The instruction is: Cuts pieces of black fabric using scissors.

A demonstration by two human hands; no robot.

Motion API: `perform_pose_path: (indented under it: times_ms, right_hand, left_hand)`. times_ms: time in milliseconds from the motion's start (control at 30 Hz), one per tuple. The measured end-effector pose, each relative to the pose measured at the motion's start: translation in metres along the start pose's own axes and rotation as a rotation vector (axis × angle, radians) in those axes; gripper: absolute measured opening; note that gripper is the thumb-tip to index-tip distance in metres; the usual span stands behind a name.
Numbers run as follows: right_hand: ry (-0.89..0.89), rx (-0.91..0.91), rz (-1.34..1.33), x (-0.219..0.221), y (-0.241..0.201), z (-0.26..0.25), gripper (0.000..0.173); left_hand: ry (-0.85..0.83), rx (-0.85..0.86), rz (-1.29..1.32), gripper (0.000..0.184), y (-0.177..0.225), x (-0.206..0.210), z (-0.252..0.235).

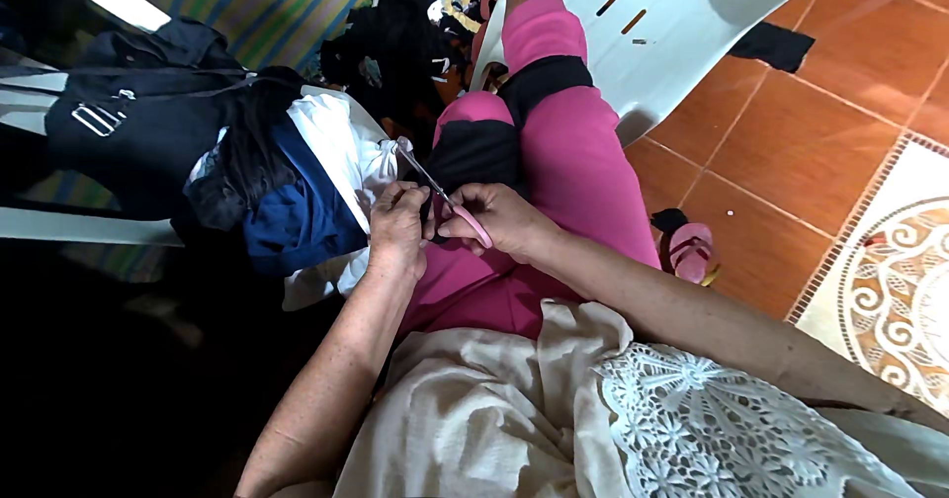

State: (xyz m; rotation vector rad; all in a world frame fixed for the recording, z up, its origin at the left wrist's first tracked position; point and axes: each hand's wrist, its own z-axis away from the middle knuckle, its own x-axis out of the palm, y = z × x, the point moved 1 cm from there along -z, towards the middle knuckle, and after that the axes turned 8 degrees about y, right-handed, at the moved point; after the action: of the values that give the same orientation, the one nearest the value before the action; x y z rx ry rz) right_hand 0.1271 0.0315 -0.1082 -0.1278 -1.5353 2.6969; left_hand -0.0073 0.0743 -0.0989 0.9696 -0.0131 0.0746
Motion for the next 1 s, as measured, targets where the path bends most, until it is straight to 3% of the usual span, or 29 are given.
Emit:
perform_pose_path:
  times_ms: [200,300,433,567,667,767,900,1000]
  right_hand:
    - [-0.026,-0.014,0.017,0.001,-0.004,0.001,0.017]
    - [-0.086,0.012,0.024,-0.003,-0.007,0.005,0.019]
    - [-0.05,-0.039,0.016,-0.019,-0.008,0.012,0.022]
    - [0.142,-0.161,0.135,-0.04,-0.001,0.009,0.025]
    - [0.299,-0.232,0.354,-0.054,0.008,0.005,0.033]
    - [0.365,-0.222,0.513,-0.061,0.017,0.0,0.042]
    - [0.311,-0.148,0.501,-0.065,0.025,-0.014,0.041]
    - [0.287,-0.168,0.447,-0.064,0.024,-0.016,0.036]
  left_hand:
    - [0.031,-0.051,-0.011,0.017,-0.005,-0.002,0.0]
    - [0.037,0.046,-0.14,0.014,-0.006,-0.019,-0.011]
    - [0.075,0.364,-0.856,0.014,-0.014,-0.062,-0.038]
    - [-0.005,0.195,-1.465,0.025,-0.037,-0.082,-0.05]
    - [-0.099,0.08,-1.695,0.033,-0.054,-0.082,-0.047]
    - [-0.162,0.052,-1.61,0.037,-0.05,-0.076,-0.036]
    - [-0.237,0.408,-0.932,0.029,-0.015,-0.054,0.016]
    - [-0.561,0.633,-0.409,0.031,0.033,-0.022,0.093]
